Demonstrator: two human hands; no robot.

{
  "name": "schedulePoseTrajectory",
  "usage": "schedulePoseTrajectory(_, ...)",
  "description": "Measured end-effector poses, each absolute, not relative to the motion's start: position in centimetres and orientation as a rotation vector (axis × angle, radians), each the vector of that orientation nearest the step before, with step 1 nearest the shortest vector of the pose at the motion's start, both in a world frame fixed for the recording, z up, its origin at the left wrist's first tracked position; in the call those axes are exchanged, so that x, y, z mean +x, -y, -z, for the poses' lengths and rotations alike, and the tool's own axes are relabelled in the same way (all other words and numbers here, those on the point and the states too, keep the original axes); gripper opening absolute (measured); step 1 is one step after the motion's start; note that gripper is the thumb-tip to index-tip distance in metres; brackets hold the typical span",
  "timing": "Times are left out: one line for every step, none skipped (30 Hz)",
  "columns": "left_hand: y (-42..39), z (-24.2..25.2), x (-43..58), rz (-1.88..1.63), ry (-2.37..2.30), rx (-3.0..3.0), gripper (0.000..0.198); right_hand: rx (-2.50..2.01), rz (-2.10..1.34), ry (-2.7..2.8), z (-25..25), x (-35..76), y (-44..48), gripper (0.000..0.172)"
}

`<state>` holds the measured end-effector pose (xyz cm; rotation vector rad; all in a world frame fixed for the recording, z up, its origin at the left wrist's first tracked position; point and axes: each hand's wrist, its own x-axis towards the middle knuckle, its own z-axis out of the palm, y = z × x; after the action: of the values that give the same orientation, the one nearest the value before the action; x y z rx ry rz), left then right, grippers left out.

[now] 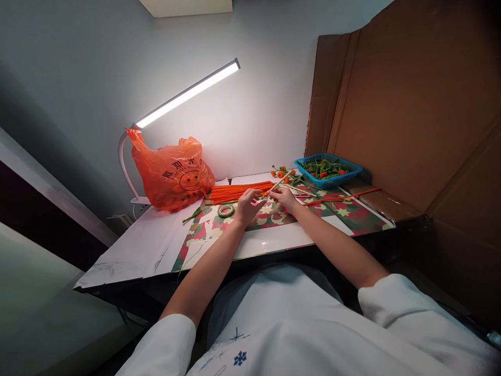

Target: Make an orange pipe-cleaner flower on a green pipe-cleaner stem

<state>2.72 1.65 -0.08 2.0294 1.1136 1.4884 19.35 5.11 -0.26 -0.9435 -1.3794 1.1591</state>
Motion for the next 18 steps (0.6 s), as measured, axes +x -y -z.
schedulePoseTrajectory(-1.6,0.1,2.8,-1.489,-1.114,2.054,0.024,-0.944,-1.174,1.371,0.3,19.3,-5.1,0.041)
schedulePoseTrajectory(-1.7,0.0,2.8,-1.480,-1.121,2.064,0.021,-0.944,-1.190,1.367,0.4,19.3,-5.1,0.041)
schedulePoseTrajectory(-1.7,0.0,2.9,-1.467,-1.130,2.063,0.018,-0.943,-1.205,1.365,0.4,19.2,-5.1,0.041)
schedulePoseTrajectory(-1.8,0.0,2.9,-1.452,-1.139,2.058,0.014,-0.939,-1.219,1.364,0.5,19.2,-5.2,0.041)
schedulePoseTrajectory(-1.8,0.1,3.0,-1.441,-1.149,2.053,0.011,-0.934,-1.229,1.363,0.5,19.1,-5.2,0.041)
schedulePoseTrajectory(-1.9,0.1,3.0,-1.436,-1.156,2.053,0.008,-0.928,-1.238,1.365,0.6,19.1,-5.1,0.040)
schedulePoseTrajectory(-2.0,0.1,3.1,-1.433,-1.160,2.058,0.005,-0.924,-1.245,1.368,0.6,19.0,-5.1,0.040)
schedulePoseTrajectory(-2.0,0.2,3.1,-1.434,-1.162,2.067,0.004,-0.922,-1.248,1.369,0.6,19.0,-5.1,0.040)
schedulePoseTrajectory(-2.1,0.2,3.1,-1.438,-1.162,2.079,0.005,-0.920,-1.248,1.368,0.6,19.0,-5.1,0.040)
schedulePoseTrajectory(-2.2,0.3,3.1,-1.443,-1.160,2.094,0.006,-0.915,-1.246,1.370,0.6,19.0,-5.1,0.040)
schedulePoseTrajectory(-2.3,0.4,3.1,-1.450,-1.160,2.106,0.007,-0.910,-1.241,1.376,0.6,19.0,-5.1,0.040)
schedulePoseTrajectory(-2.4,0.5,3.0,-1.457,-1.161,2.110,0.007,-0.905,-1.230,1.386,0.6,19.0,-5.1,0.040)
schedulePoseTrajectory(-2.5,0.6,2.9,-1.463,-1.165,2.100,0.007,-0.904,-1.212,1.401,0.6,19.0,-5.2,0.041)
schedulePoseTrajectory(-2.7,0.8,2.8,-1.462,-1.172,2.071,0.006,-0.910,-1.186,1.420,0.6,19.0,-5.2,0.041)
schedulePoseTrajectory(-2.8,0.9,2.7,-1.447,-1.179,2.018,0.008,-0.919,-1.151,1.443,0.7,18.9,-5.2,0.042)
schedulePoseTrajectory(-3.0,1.0,2.6,-1.418,-1.181,1.940,0.012,-0.929,-1.114,1.469,0.7,18.9,-5.2,0.042)
schedulePoseTrajectory(-3.2,1.1,2.5,-1.368,-1.170,1.839,0.018,-0.937,-1.080,1.495,0.7,18.9,-5.2,0.042)
schedulePoseTrajectory(-3.3,1.2,2.4,-1.304,-1.142,1.722,0.024,-0.941,-1.054,1.518,0.7,18.9,-5.2,0.042)
